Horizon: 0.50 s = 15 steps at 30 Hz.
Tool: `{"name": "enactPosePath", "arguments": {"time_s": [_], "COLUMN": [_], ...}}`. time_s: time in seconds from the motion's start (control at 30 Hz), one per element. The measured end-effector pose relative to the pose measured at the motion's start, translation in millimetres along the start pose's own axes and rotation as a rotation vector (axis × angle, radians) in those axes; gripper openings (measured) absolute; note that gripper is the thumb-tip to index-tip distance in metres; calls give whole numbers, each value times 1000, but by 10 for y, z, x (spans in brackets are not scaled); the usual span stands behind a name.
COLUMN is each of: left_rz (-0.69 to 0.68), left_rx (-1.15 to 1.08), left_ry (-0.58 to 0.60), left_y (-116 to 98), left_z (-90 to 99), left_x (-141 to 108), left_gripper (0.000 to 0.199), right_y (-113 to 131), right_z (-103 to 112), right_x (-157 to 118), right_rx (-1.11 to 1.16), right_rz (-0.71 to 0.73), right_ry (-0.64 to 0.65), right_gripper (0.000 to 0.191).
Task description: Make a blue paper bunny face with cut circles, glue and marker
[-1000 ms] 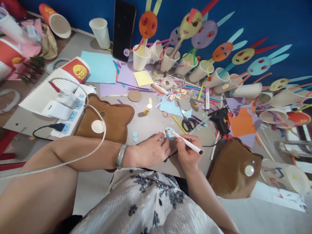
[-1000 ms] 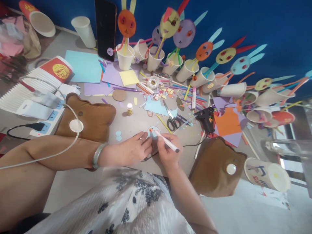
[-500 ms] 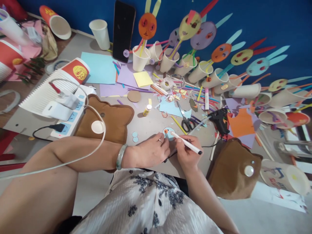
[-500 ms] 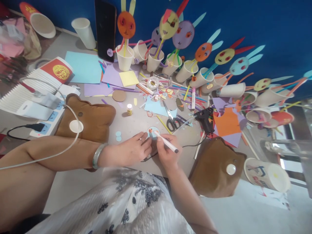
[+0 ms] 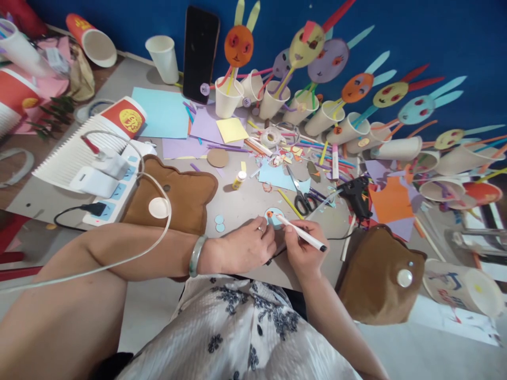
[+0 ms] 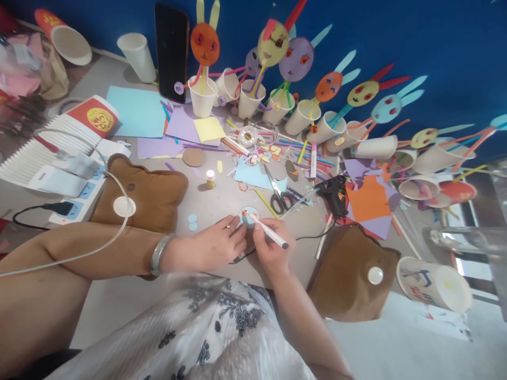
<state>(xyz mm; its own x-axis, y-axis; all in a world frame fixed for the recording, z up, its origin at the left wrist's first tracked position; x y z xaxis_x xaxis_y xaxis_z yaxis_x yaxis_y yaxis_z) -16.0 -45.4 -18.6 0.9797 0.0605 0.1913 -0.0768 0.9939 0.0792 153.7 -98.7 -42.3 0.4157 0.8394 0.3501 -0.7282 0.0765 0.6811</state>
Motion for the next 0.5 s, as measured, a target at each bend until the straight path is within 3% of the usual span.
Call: {"name": "enactPosePath", "arguments": {"time_s": [0.5], "left_rz": [-1], "left_rx": [13], "left_ry": [-31], "left_y": [1], "left_z": [10], "left_x": [4], "left_gripper": [35], "right_y": [11], "right_z": [-2], "right_x": [3], "right_rx": [10], "right_rz": [1], "right_ry": [7], "right_gripper": [15]}}
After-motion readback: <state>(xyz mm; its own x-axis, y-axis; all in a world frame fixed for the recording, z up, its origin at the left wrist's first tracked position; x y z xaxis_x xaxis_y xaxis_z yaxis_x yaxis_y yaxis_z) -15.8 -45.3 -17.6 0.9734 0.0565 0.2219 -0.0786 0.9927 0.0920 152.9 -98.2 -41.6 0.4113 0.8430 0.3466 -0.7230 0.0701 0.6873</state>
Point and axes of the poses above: each hand's wrist, its own x-axis towards the middle knuckle, its own z-axis out of the back of the hand, y = z × x, the point moved 3 cm from there along x, towards the middle knuckle, and after that the axes turned 5 degrees about -z, right-handed, at the moved point
